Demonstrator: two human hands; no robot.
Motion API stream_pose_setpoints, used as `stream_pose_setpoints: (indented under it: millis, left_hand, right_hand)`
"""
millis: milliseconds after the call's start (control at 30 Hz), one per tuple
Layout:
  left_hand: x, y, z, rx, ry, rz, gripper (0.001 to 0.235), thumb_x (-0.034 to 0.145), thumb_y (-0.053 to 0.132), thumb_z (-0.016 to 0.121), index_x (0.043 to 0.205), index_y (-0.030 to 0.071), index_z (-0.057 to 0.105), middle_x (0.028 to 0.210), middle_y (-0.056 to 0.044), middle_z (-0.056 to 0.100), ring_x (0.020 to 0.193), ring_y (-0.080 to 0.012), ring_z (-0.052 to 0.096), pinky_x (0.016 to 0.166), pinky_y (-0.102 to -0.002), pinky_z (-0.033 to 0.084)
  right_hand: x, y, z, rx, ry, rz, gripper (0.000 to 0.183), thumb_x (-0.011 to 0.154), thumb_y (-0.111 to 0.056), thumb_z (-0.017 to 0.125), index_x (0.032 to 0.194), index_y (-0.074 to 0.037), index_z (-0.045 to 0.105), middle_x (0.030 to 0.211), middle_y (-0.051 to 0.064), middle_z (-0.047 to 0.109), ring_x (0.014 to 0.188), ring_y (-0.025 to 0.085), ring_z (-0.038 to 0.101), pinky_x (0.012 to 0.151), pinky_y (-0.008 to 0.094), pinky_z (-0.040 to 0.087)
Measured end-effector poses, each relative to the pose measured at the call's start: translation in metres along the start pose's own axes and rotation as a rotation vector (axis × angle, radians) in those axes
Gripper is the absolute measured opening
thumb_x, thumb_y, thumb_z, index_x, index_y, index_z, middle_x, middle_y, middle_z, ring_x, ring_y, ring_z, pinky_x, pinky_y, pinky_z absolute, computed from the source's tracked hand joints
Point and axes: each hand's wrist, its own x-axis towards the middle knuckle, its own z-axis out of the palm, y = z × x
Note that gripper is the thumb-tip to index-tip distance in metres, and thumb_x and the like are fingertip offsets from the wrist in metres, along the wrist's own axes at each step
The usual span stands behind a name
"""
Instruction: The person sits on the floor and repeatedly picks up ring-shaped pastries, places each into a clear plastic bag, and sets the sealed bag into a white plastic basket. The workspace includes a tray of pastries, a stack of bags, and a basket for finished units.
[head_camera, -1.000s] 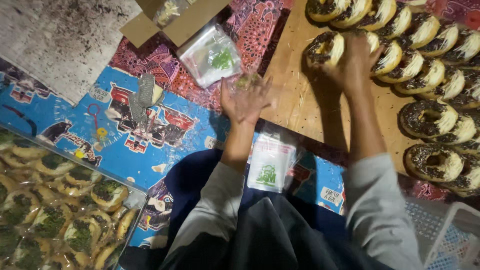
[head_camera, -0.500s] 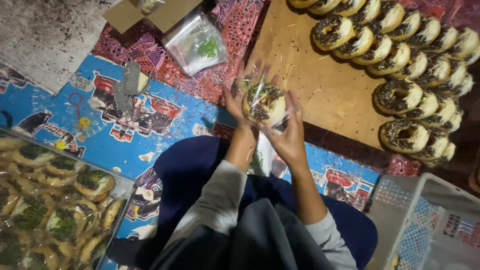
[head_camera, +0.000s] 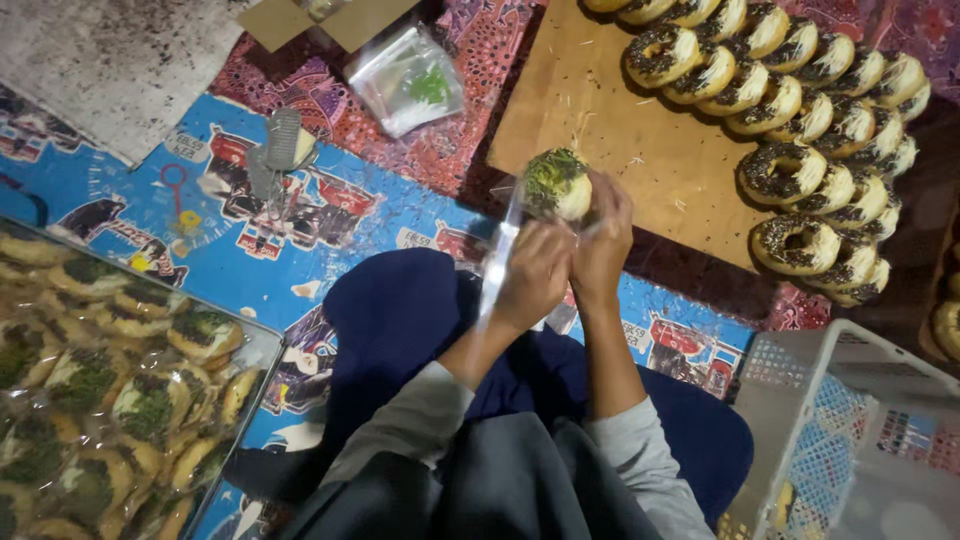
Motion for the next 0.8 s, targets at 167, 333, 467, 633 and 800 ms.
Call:
stream_pose_setpoints:
  millis: [167, 333, 467, 633, 800]
  left_hand:
    - [-0.006, 0.001, -0.060, 0.090, 0.091, 0.346, 0.048, 0.074, 0.029, 0.080, 0.109, -0.003, 0.068, 0.123, -0.024, 0.066, 0.124, -0.0388, 0.057, 0.113, -0.057, 0.033]
    - [-0.052, -0.010, -0.104, 0.037, 0.180, 0.139, 0.012, 0.097, 0.000, 0.069, 0.107, 0.006, 0.072, 0.112, -0.011, 0.076, 0.114, -0.0249, 0.075, 0.114, -0.043, 0.054]
    - [-0.106, -0.026, -0.127, -0.386, 0.342, -0.447, 0.012, 0.103, 0.000, 0.062, 0.109, -0.006, 0.072, 0.102, -0.014, 0.078, 0.097, -0.0168, 0.074, 0.089, -0.031, 0.060]
    - [-0.125, -0.063, -0.132, -0.617, 0.483, -0.582, 0.014, 0.104, 0.002, 0.058, 0.111, -0.005, 0.068, 0.099, -0.010, 0.076, 0.092, -0.0125, 0.074, 0.086, -0.027, 0.060]
    - [-0.137, -0.066, -0.124, -0.470, 0.410, -0.608, 0.017, 0.104, 0.002, 0.061, 0.115, -0.006, 0.071, 0.100, -0.009, 0.077, 0.090, -0.0103, 0.068, 0.080, -0.026, 0.056]
  right_hand:
    - [-0.024, 0.003, 0.005, 0.271, -0.275, 0.373, 0.069, 0.086, -0.009, 0.079, 0.150, -0.008, 0.053, 0.121, 0.022, 0.065, 0.109, 0.036, 0.066, 0.095, 0.036, 0.052]
    - [-0.056, -0.016, 0.016, 0.457, -0.672, 0.297, 0.042, 0.094, -0.008, 0.069, 0.135, -0.004, 0.063, 0.119, 0.023, 0.071, 0.106, 0.026, 0.068, 0.093, 0.036, 0.053]
    - [-0.076, -0.062, 0.022, -0.102, -0.801, 0.228, 0.024, 0.094, -0.021, 0.069, 0.114, -0.010, 0.077, 0.078, 0.020, 0.074, 0.066, 0.029, 0.071, 0.066, 0.043, 0.055]
    - [-0.083, -0.107, 0.044, -0.041, -0.702, -0.274, 0.017, 0.093, -0.019, 0.073, 0.106, -0.010, 0.079, 0.097, 0.015, 0.076, 0.078, 0.033, 0.071, 0.067, 0.045, 0.055]
    - [-0.089, -0.102, 0.054, 0.104, -0.548, -0.430, 0.039, 0.090, -0.008, 0.069, 0.129, -0.010, 0.072, 0.125, 0.013, 0.072, 0.109, 0.033, 0.071, 0.090, 0.040, 0.059]
